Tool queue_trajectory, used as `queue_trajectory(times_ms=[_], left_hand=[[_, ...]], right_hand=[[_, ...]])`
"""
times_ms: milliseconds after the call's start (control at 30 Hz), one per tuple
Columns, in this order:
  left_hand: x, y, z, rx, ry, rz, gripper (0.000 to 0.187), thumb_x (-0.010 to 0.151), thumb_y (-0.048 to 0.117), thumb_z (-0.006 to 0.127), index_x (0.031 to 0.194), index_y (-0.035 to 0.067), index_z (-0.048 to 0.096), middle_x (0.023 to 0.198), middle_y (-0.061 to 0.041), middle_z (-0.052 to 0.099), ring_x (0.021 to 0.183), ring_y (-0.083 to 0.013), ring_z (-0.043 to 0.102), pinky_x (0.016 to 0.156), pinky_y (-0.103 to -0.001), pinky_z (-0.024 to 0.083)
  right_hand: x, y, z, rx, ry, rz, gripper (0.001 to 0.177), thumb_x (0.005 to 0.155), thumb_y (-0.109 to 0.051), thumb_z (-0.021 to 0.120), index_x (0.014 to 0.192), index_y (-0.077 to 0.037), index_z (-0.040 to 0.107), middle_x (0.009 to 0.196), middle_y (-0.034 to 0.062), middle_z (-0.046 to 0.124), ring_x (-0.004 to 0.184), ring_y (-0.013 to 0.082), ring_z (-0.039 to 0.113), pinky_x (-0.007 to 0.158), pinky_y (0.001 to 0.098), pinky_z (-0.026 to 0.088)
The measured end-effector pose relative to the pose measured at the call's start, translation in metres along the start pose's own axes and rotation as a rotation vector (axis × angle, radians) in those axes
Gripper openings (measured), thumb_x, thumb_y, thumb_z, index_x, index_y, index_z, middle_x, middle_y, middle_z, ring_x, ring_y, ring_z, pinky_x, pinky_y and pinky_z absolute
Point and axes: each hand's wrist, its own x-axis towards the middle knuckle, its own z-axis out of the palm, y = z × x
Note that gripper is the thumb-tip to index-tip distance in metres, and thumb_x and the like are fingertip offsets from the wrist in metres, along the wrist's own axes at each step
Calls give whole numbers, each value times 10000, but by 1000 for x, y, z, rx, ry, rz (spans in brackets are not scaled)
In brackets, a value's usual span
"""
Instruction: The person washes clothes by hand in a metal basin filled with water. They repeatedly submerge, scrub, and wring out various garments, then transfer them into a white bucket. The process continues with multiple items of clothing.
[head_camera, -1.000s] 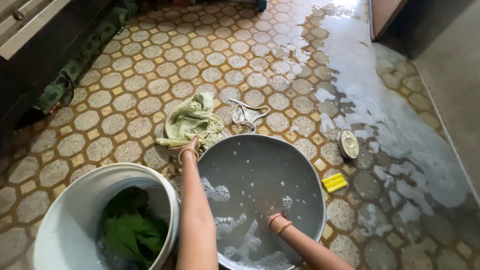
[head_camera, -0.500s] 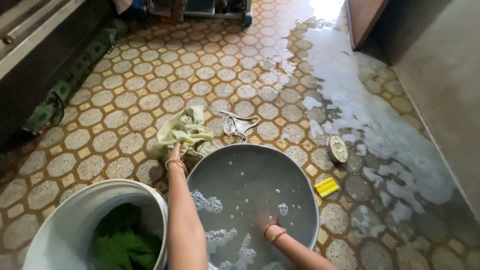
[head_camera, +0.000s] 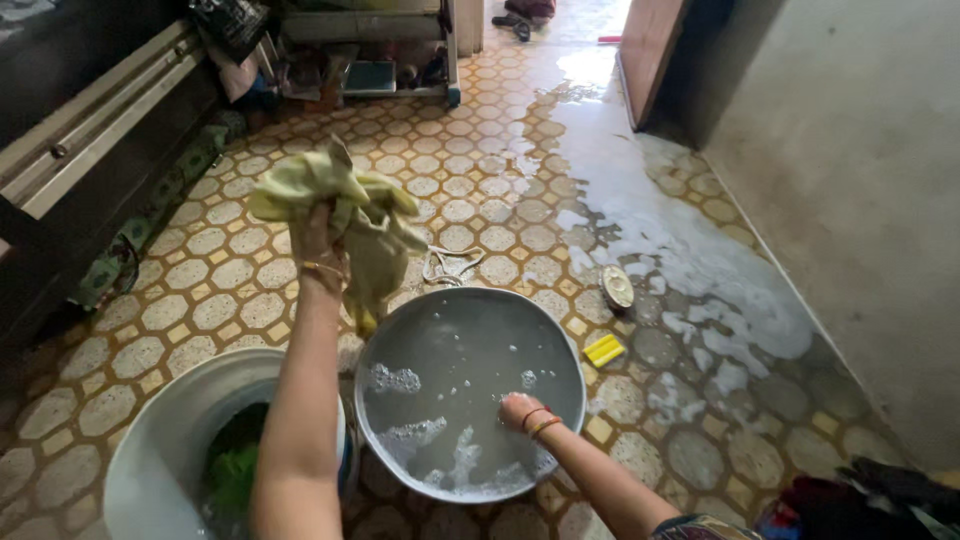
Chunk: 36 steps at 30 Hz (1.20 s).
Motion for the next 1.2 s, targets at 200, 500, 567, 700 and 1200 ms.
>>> queue_trajectory(times_ms=[200,500,567,700,1200], left_hand=[[-84,91,94,14,-236,94,347,971,156,651,1313,119,606,1121,-14,694,859,-74,645,605,-204,511],[-170,35,111,-30,-184,-193,347,953,301,710,1248,119,705,1162,-2,721,966,-114,697,793,-269,590],[-176,-6,88,-35,-180,-252,289,948,275,678,1196,131,718,1161,4,726,975,-129,707,859,-310,600],[-200,-79,29,125,-38,-332,251,964,210,714,1167,66,746,1102,-60,730,989,-166,673,890,-334,576],[-197,-142,-73,483,-15,-306,550,906,331,729,1351,52,564,1206,-111,684,1046,-221,648,837,-352,544]], right_hand=[[-36,-3,-47,-24,52,193,230,845,-232,673,956,-54,767,1023,214,748,972,360,747,868,454,599],[-49,-1,-66,917,392,315,470,892,-435,725,1213,-94,686,1059,106,782,859,222,770,667,378,624],[-54,2,-68,1029,372,337,506,903,-392,723,1316,-126,603,1119,104,746,856,201,763,645,365,630],[-58,6,-71,1365,354,326,534,916,-324,696,1392,-157,521,1239,84,669,856,227,749,641,377,626],[-56,38,-49,1243,434,314,356,942,-335,701,1212,-104,715,1076,48,757,858,139,749,632,305,611]])
